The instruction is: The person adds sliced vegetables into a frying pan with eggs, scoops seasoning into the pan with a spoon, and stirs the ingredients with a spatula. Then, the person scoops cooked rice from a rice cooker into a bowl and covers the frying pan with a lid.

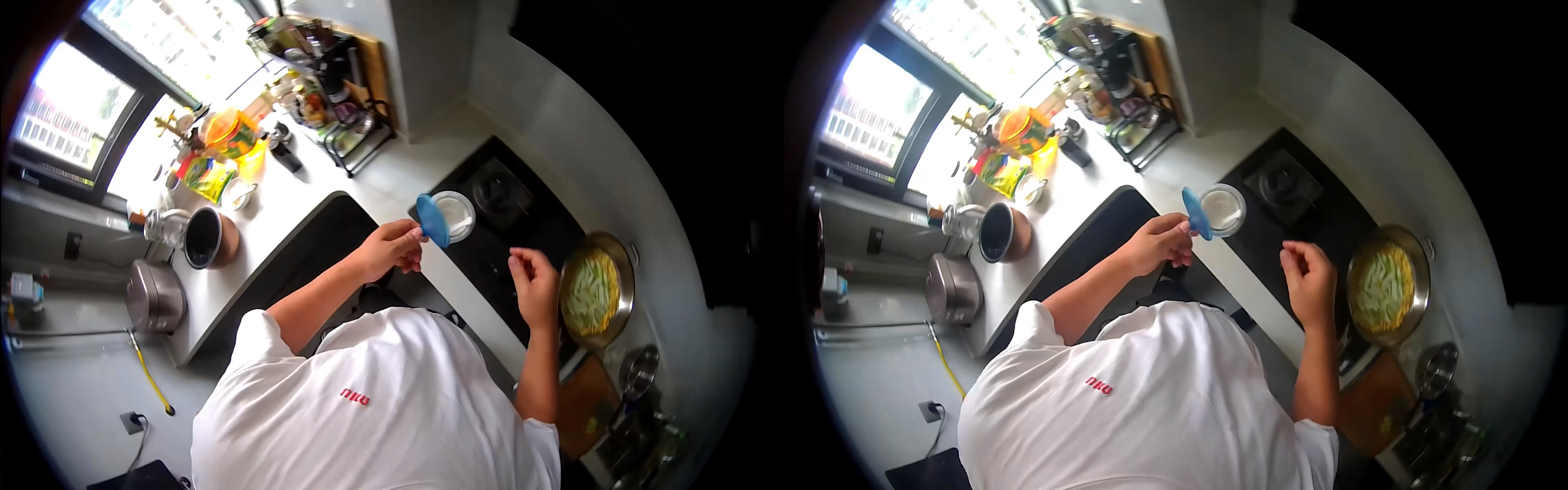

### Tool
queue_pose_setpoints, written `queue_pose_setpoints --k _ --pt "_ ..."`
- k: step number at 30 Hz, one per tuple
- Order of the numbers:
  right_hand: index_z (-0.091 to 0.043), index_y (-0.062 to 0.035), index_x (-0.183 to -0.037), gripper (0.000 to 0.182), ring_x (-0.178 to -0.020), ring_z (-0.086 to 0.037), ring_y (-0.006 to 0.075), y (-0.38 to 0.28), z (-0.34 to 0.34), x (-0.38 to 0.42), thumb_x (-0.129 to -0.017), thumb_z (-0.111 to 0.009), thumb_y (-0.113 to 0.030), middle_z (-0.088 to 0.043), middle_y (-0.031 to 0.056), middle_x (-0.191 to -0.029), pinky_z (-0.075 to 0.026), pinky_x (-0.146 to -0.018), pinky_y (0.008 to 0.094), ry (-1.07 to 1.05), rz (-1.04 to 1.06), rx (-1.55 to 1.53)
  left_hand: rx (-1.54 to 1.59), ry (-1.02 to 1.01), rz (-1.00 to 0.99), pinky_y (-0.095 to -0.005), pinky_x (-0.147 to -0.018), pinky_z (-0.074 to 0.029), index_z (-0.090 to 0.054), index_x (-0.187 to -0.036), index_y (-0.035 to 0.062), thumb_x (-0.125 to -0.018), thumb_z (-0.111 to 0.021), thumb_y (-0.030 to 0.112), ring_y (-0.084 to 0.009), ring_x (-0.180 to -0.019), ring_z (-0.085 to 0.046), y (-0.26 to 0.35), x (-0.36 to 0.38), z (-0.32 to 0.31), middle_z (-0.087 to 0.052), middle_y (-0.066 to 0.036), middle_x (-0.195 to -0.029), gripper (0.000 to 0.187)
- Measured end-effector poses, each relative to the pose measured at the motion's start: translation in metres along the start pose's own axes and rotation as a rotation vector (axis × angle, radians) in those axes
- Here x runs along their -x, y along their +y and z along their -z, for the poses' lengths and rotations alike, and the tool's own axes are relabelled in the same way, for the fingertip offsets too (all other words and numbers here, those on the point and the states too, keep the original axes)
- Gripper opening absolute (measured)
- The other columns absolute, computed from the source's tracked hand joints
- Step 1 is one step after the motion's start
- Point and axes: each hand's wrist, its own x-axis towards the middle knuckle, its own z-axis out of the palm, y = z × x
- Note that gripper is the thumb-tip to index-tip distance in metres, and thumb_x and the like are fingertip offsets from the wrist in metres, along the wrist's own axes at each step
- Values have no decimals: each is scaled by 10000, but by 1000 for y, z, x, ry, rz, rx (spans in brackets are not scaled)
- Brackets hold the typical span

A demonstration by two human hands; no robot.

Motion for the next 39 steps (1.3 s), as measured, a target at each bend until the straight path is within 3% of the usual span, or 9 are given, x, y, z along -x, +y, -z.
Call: queue_pose_setpoints --k 6,9,11,16,23,30,31,37,39 --pt "-750 13 -1100 144 -750 -592 55 -25 -100 -40 -1006 -730 -95 -717 4 -892 -496 -681 233 -67 -52 -75 82 331 -149 -266 -533 -481 -641 -1076 40 -1112 -546 438 -167 -624 -663 12 19 159 -619 -33 -736 411" --pt "-750 5 -1110 138 -728 -512 9 -44 -160 -62 -1021 -718 -95 -651 -61 -844 -424 -653 191 -121 -105 -130 29 496 -224 -247 -472 -457 -638 -1049 11 -1112 -554 419 -156 -568 -665 23 11 238 -621 -33 -692 421" --pt "-746 7 -1120 136 -706 -467 -10 -58 -202 -72 -1031 -705 -88 -614 -86 -823 -374 -631 176 -122 -61 -148 23 530 -229 -257 -465 -460 -637 -1042 2 -1110 -558 427 -162 -565 -668 29 -7 291 -614 -45 -688 438" --pt "-740 10 -1121 133 -731 -491 -6 -79 -259 -78 -1031 -706 -81 -631 -76 -852 -401 -650 180 -119 -77 -173 -58 554 -133 -294 -474 -472 -642 -1031 5 -1082 -568 511 -191 -581 -675 43 -81 376 -615 -67 -732 514" --pt "-737 13 -1126 130 -734 -501 0 -93 -270 -71 -1027 -700 -61 -638 -60 -862 -407 -655 180 -68 -100 -96 105 483 54 -311 -479 -464 -636 -1056 26 -1064 -568 537 -215 -582 -667 15 -187 424 -604 -75 -772 516" --pt "-743 22 -1083 119 -767 -568 43 -93 -247 -58 -1015 -706 -68 -674 -5 -914 -473 -696 207 51 -194 -99 66 453 144 -335 -471 -478 -630 -1067 26 -1046 -592 453 -248 -589 -678 22 -209 424 -645 -112 -808 429" --pt "-735 4 -1129 137 -716 -476 -1 -88 -245 -55 -1032 -700 -86 -621 -78 -850 -386 -638 177 71 -168 -93 63 459 159 -359 -482 -500 -633 -1099 7 -1038 -593 432 -268 -608 -694 25 -209 423 -682 -139 -843 431" --pt "-734 2 -1118 131 -691 -455 1 -81 -224 -29 -1043 -684 -92 -584 -74 -819 -356 -608 182 128 -169 -122 -248 662 74 -438 -583 -557 -672 -1062 -33 -1030 -616 469 -304 -711 -746 31 -201 419 -735 -221 -945 506" --pt "-731 10 -1105 116 -723 -493 22 -89 -211 -19 -1029 -681 -62 -614 -41 -855 -389 -632 193 190 -105 -39 -638 1061 -205 -464 -841 -543 -715 -1064 -23 -1012 -668 424 -375 -913 -732 60 -166 381 -740 -239 -953 453"
